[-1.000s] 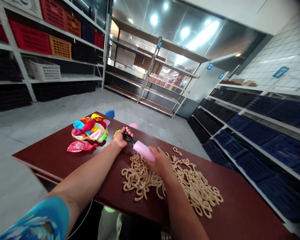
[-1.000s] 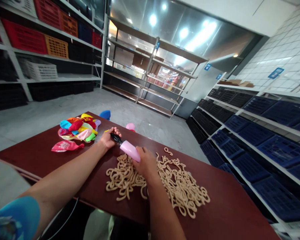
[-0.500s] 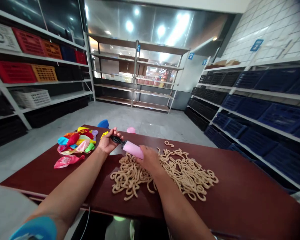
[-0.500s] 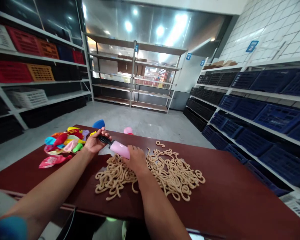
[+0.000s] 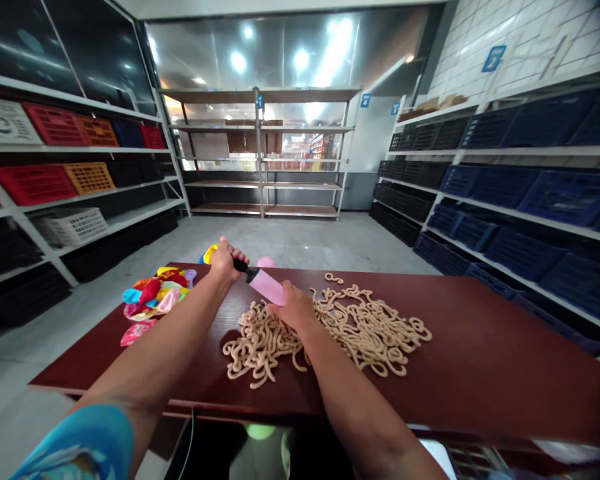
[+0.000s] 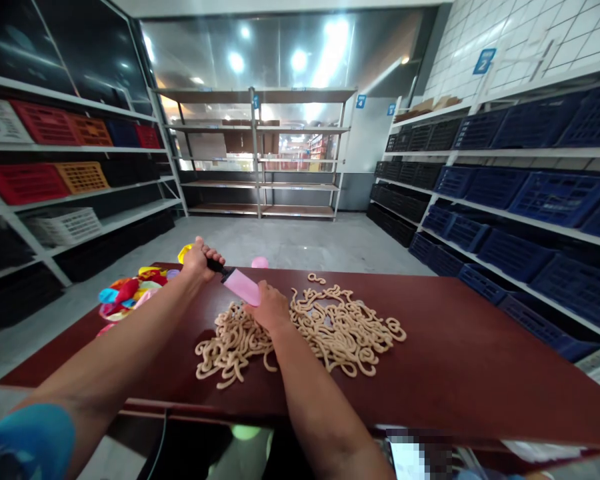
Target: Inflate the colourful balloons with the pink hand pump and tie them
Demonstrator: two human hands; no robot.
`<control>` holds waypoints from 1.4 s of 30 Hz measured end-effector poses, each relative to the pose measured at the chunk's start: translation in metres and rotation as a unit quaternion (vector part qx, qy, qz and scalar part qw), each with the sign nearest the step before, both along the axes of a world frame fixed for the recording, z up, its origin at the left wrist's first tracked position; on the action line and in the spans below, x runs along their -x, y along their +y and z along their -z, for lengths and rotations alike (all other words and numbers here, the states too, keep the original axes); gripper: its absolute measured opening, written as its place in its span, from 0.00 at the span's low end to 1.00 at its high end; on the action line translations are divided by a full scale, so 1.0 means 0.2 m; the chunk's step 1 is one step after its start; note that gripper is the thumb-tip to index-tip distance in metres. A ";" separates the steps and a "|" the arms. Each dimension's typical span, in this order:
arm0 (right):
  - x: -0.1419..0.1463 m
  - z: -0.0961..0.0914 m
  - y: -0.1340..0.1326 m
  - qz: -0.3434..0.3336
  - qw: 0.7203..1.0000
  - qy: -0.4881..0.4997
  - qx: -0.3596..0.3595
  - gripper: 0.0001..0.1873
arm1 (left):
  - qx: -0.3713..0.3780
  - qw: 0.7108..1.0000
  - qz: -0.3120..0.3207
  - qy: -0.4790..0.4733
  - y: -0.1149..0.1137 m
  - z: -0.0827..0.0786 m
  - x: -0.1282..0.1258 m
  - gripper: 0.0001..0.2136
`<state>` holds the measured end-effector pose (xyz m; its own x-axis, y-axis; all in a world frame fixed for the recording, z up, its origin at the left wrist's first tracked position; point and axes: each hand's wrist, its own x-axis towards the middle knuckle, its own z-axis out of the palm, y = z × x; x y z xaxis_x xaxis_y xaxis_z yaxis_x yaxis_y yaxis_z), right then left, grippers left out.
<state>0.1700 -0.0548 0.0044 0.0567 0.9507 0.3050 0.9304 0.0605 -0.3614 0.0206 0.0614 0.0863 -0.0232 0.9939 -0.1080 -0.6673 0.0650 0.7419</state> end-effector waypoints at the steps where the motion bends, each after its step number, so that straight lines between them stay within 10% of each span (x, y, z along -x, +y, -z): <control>1: 0.00 0.00 0.00 0.006 1.000 0.006 -0.001 0.27 | 0.000 1.000 -0.008 0.010 0.00 -0.03 -0.01 0.20; 15: -0.07 0.00 0.04 0.069 0.997 0.023 -0.008 0.17 | -0.078 0.988 -0.111 0.073 0.14 -0.56 0.18 0.15; 28: -0.05 0.07 0.07 0.060 0.998 0.024 -0.009 0.19 | -0.042 0.998 -0.016 0.037 -0.06 -0.14 -0.16 0.18; 32: -0.05 0.06 0.06 0.054 0.998 0.027 -0.017 0.19 | -0.044 0.998 -0.016 0.048 -0.09 -0.12 -0.19 0.18; 42: -0.06 0.04 0.07 0.044 0.995 0.076 -0.043 0.21 | -0.126 0.989 -0.053 0.053 0.03 -0.63 0.14 0.17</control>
